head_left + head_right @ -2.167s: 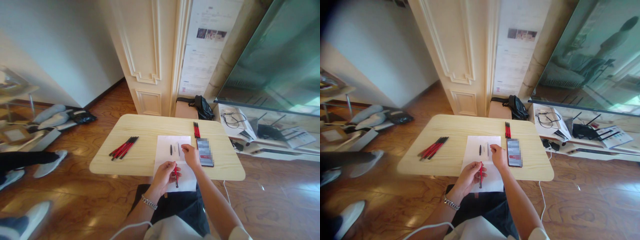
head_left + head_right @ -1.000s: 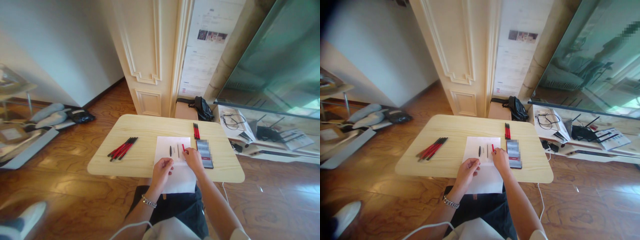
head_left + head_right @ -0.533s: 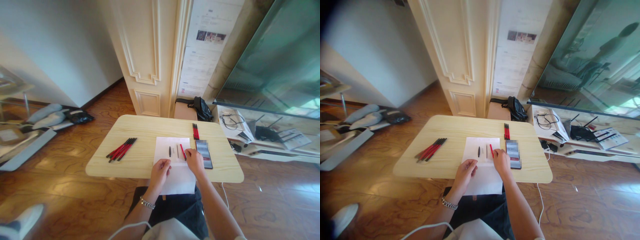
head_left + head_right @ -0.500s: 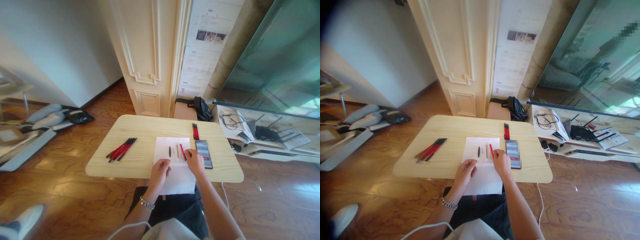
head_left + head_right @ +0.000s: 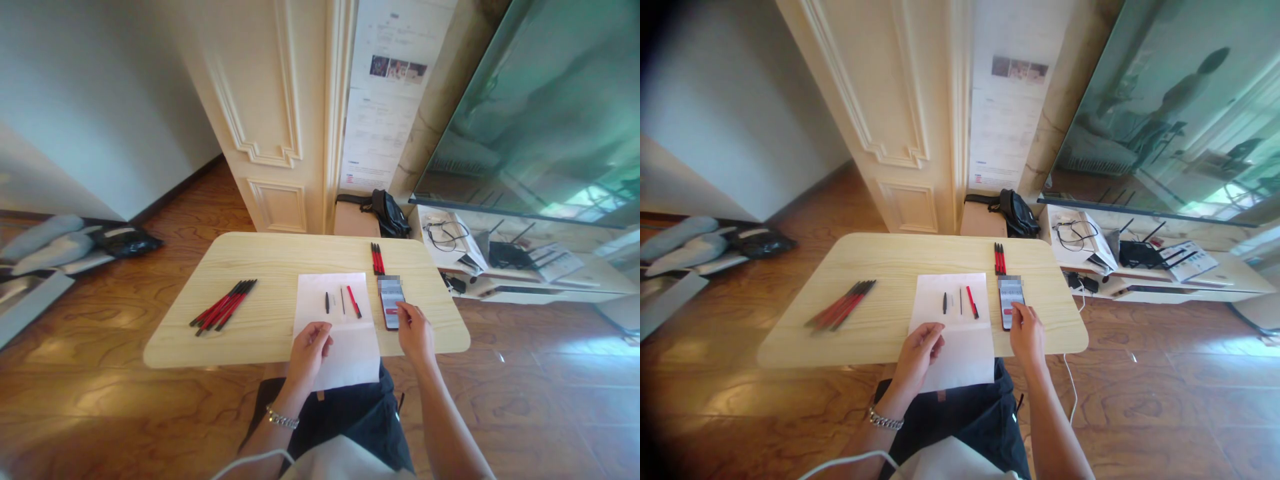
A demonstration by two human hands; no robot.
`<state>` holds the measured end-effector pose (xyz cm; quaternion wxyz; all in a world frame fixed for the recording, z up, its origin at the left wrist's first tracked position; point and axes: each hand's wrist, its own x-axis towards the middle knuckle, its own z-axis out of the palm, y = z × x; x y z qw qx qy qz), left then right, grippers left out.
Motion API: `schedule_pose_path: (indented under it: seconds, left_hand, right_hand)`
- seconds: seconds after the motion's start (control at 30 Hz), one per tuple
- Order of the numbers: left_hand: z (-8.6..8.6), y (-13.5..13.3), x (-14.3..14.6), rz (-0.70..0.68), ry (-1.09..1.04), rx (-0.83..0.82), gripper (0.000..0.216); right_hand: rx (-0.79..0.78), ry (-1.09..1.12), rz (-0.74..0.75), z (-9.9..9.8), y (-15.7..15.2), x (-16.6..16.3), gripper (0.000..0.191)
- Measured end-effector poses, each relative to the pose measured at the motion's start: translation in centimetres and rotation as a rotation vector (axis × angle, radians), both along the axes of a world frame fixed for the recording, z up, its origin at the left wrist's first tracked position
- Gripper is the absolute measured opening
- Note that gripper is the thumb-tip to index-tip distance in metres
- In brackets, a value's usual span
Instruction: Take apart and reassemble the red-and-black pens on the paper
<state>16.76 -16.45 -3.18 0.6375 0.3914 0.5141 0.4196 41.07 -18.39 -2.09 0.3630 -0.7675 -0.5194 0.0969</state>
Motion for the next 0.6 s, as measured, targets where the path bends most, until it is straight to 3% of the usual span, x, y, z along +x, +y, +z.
schedule_pose_path:
  seconds: [0.17,0.33,0.6]
  left_hand:
    - [0.2,-0.1,0.3,-0.007,-0.024,-0.018,0.032]
    - [0.4,-0.1,0.3,-0.005,-0.055,-0.013,0.034]
    - [0.5,0.2,0.0,0.012,-0.018,0.011,0.033]
  right_hand:
    - [-0.069,-0.067,0.11,0.1,1.5,-2.6,0.029]
    - [-0.235,-0.145,0.244,0.3,5.3,-5.6,0.022]
    - [-0.436,-0.261,0.226,-0.4,8.7,-6.7,0.026]
